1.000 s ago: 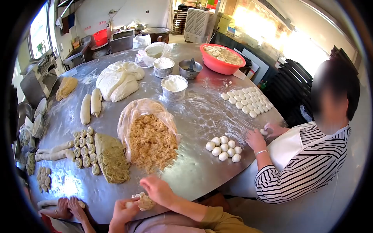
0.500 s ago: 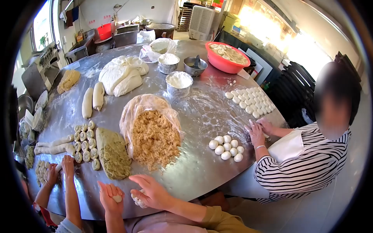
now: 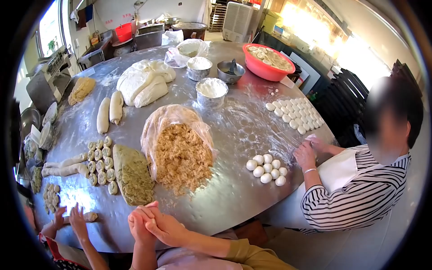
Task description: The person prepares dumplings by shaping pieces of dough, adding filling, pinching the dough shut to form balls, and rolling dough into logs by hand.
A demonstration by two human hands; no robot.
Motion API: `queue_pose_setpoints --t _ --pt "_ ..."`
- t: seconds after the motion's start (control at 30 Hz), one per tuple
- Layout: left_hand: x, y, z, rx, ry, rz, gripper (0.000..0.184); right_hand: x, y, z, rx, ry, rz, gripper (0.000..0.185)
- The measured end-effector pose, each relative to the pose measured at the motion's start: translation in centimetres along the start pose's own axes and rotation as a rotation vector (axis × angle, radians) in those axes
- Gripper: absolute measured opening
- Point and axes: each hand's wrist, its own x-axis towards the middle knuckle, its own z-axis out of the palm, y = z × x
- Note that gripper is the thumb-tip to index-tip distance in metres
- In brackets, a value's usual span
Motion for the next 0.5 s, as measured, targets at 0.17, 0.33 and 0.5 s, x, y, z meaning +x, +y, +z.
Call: queue_pose_setpoints --t 0.17,0.33,0.5 --pt "1.2 0.7 3.8 -0.048 0.122 -0.193 0.065 0.1 -1.8 -2.7 0.185 0.085 0.056 0.041" --pt "1.2 1.7 3.8 -0.06 0.208 -0.367 0.085 -0.5 -1.3 -14.5 -0.423 0.423 0.124 0.048" --pt "-0.5 1.9 -0.3 -0.062 0.229 -0.446 0.047 -1.2 3.0 -30.7 -1.105 0.769 0.284 0.044"
